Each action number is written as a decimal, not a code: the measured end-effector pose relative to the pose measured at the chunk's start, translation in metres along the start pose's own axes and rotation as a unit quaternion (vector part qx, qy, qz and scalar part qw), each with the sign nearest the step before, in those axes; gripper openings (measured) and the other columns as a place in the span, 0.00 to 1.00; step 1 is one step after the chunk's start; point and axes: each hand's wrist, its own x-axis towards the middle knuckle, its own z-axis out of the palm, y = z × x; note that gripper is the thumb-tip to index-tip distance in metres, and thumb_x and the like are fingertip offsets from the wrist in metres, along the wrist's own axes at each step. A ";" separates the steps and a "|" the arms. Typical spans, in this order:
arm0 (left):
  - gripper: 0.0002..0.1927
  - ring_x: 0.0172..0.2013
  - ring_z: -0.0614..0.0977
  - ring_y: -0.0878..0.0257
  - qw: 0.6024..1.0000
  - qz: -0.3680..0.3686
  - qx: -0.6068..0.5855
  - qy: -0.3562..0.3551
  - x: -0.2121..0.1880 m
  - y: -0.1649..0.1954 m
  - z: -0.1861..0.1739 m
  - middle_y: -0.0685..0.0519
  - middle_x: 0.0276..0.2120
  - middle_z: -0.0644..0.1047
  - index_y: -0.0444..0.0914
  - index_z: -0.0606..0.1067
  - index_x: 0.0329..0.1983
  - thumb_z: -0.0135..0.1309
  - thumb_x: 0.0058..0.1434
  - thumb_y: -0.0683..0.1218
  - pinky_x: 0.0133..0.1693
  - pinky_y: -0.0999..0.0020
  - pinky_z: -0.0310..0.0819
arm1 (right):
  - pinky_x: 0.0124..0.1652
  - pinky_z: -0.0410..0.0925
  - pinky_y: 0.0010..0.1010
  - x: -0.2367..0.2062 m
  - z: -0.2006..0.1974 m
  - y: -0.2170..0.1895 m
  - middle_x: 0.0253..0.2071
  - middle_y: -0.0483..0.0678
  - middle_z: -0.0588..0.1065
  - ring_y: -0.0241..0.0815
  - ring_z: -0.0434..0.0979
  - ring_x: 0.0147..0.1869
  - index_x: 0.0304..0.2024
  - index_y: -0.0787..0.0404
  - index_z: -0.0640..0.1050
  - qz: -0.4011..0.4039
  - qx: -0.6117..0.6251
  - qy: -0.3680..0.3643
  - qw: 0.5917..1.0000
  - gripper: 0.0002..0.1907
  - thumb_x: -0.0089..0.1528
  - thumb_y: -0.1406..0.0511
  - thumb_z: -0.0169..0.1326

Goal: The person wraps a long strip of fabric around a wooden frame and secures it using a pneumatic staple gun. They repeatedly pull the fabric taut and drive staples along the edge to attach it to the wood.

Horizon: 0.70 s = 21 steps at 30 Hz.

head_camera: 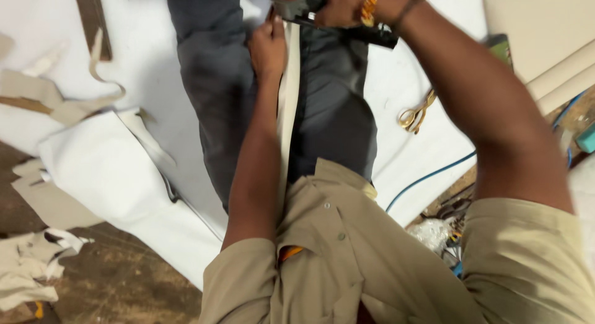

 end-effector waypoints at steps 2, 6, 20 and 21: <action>0.23 0.33 0.82 0.38 1.000 -0.013 -0.018 -0.016 0.000 0.003 -0.005 0.36 0.28 0.79 0.33 0.76 0.28 0.51 0.66 0.57 0.36 0.46 0.72 | 0.29 0.69 0.42 -0.024 -0.002 0.014 0.30 0.59 0.77 0.52 0.78 0.29 0.46 0.67 0.80 -0.037 0.037 0.097 0.994 0.18 0.67 0.57 0.58; 0.25 0.36 0.82 0.38 0.999 0.016 0.016 -0.038 0.008 0.002 -0.005 0.36 0.30 0.80 0.33 0.77 0.29 0.51 0.66 0.59 0.39 0.47 0.72 | 0.38 0.73 0.44 -0.083 0.021 0.080 0.35 0.61 0.78 0.57 0.81 0.37 0.50 0.67 0.77 0.024 0.128 0.274 0.953 0.18 0.65 0.61 0.60; 0.27 0.24 0.72 0.56 0.989 0.058 -0.051 -0.127 0.047 0.019 0.005 0.46 0.21 0.73 0.34 0.72 0.27 0.51 0.69 0.61 0.31 0.58 0.67 | 0.44 0.72 0.38 -0.117 0.105 0.123 0.41 0.57 0.76 0.52 0.77 0.42 0.52 0.63 0.66 0.127 0.274 0.312 0.901 0.22 0.60 0.68 0.61; 0.26 0.22 0.68 0.60 0.986 0.074 -0.069 -0.131 0.047 0.018 0.006 0.48 0.19 0.71 0.34 0.71 0.26 0.51 0.70 0.60 0.29 0.60 0.65 | 0.43 0.72 0.38 -0.116 0.097 0.116 0.41 0.57 0.76 0.52 0.79 0.42 0.53 0.63 0.66 0.129 0.254 0.305 0.909 0.23 0.60 0.68 0.61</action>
